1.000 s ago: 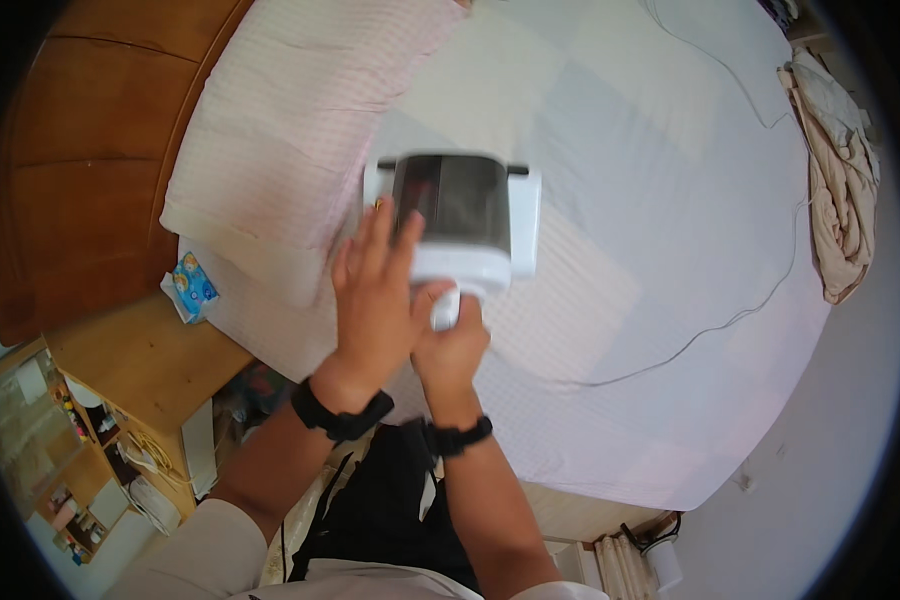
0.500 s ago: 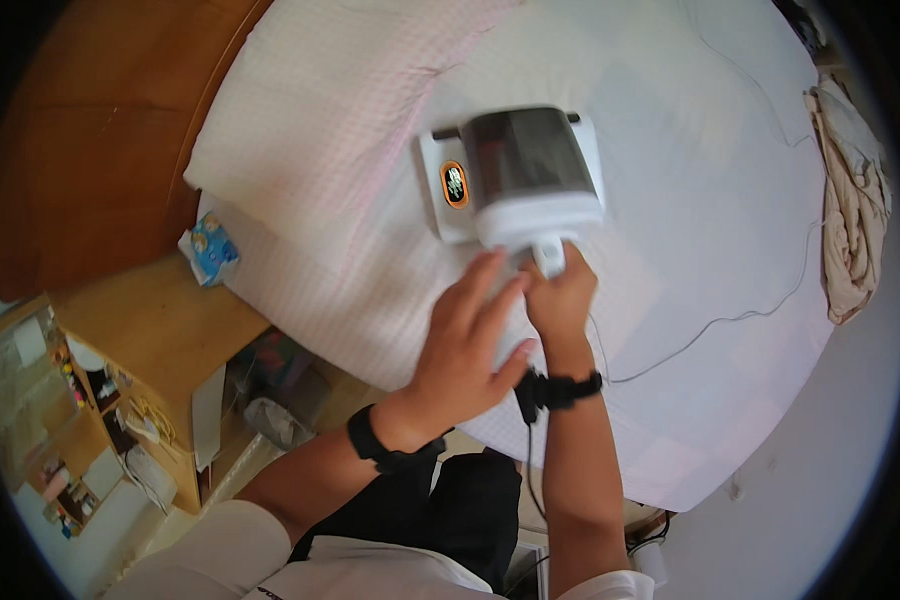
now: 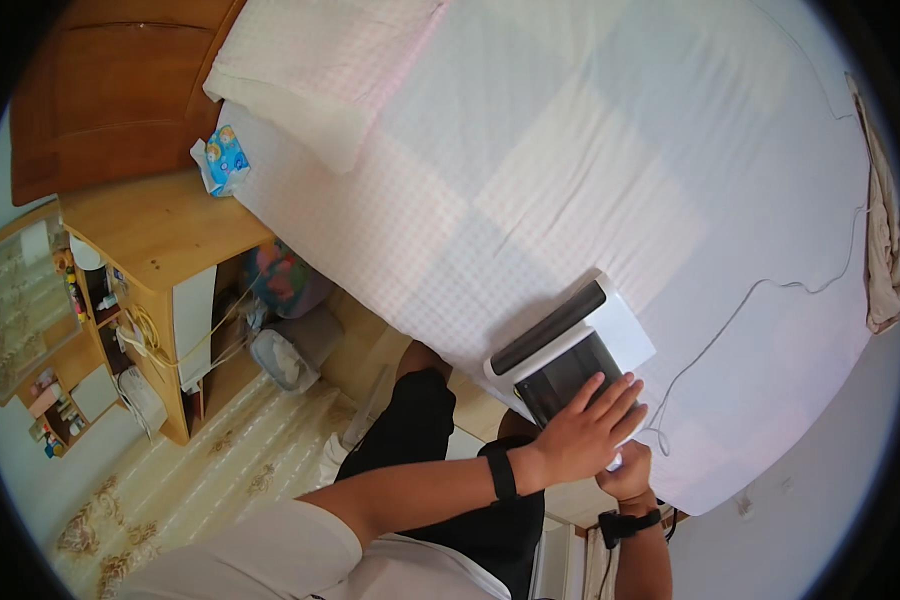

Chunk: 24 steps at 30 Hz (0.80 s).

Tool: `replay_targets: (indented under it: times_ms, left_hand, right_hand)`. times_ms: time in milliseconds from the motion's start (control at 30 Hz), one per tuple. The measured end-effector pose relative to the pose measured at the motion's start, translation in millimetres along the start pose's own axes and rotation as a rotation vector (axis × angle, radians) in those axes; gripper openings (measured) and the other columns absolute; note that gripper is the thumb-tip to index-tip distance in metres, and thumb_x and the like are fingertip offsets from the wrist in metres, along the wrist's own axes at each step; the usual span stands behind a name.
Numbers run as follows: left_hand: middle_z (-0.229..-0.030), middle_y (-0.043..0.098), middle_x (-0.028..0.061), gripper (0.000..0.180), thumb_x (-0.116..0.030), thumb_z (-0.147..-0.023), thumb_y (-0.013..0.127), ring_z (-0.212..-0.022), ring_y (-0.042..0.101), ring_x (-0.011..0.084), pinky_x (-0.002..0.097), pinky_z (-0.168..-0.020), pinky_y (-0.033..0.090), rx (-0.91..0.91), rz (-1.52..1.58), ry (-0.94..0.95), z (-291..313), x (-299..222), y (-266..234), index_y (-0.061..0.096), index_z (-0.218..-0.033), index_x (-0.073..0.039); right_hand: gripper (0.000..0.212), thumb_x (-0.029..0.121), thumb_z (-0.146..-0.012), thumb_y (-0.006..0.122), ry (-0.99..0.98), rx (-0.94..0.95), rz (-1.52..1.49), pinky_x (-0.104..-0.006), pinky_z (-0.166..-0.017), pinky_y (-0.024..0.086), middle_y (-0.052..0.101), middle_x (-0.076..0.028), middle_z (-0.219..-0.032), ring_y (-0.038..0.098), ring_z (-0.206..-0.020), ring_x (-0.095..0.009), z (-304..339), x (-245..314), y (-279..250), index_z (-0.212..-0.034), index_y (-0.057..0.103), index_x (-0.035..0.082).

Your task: The person uses a handheld electric bed vacuum to clean the mattress surface, then spreads a duvet over the bed. The person moves the vacuum across the mattress, opens the dustbin, and wraps the power cord before placing the device aside.

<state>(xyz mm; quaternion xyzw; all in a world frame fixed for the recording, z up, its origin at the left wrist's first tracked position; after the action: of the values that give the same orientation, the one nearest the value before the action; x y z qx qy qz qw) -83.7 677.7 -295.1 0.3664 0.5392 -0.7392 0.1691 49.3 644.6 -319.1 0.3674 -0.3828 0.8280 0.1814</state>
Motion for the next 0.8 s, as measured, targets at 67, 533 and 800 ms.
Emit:
replay_targets:
  times_ms: [67, 533, 800]
  left_hand:
    - [-0.162, 0.045, 0.0175, 0.066, -0.037, -0.089, 0.070, -0.156, 0.031, 0.0351, 0.0567, -0.128, 0.014, -0.067, -0.006, -0.048, 8, -1, 0, 0.059, -0.146, -0.007]
    - [-0.164, 0.038, 0.0243, 0.068, -0.033, -0.093, 0.063, -0.156, 0.030, 0.0425, 0.0643, -0.123, 0.008, -0.269, 0.009, -0.640, 97, 193, -211, 0.049, -0.153, -0.004]
    - [-0.160, 0.046, 0.0220, 0.066, -0.036, -0.092, 0.071, -0.150, 0.041, 0.0420, 0.0619, -0.121, 0.026, -0.383, -0.239, -0.568, 164, 299, -319, 0.055, -0.147, -0.002]
  right_hand:
    - [0.018, 0.015, -0.073, 0.078, -0.029, 0.076, 0.052, -0.0443, -0.058, 0.053, 0.070, -0.018, -0.075, 0.069, -0.066, -0.041, -2, -3, -2, -0.084, 0.071, 0.003]
    - [0.017, 0.013, -0.070, 0.079, -0.383, 0.230, 0.101, -0.0454, -0.056, 0.054, 0.067, -0.014, -0.069, 0.067, -0.061, -0.037, -209, 209, 124, -0.083, 0.068, 0.008]
    - [0.024, 0.018, -0.075, 0.079, -0.344, 0.080, 0.031, -0.0443, -0.057, 0.057, 0.069, -0.015, -0.072, 0.069, -0.061, -0.036, -270, 318, 240, -0.091, 0.068, 0.005]
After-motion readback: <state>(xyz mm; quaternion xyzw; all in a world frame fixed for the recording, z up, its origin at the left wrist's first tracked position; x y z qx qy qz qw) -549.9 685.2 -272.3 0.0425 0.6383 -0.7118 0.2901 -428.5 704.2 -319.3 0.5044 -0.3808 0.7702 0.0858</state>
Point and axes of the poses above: each hand's wrist, its own z-axis away from the middle knuckle, its own y-axis out of the palm, x = y × z, the point moved 8 cm from there along -z, towards the middle knuckle
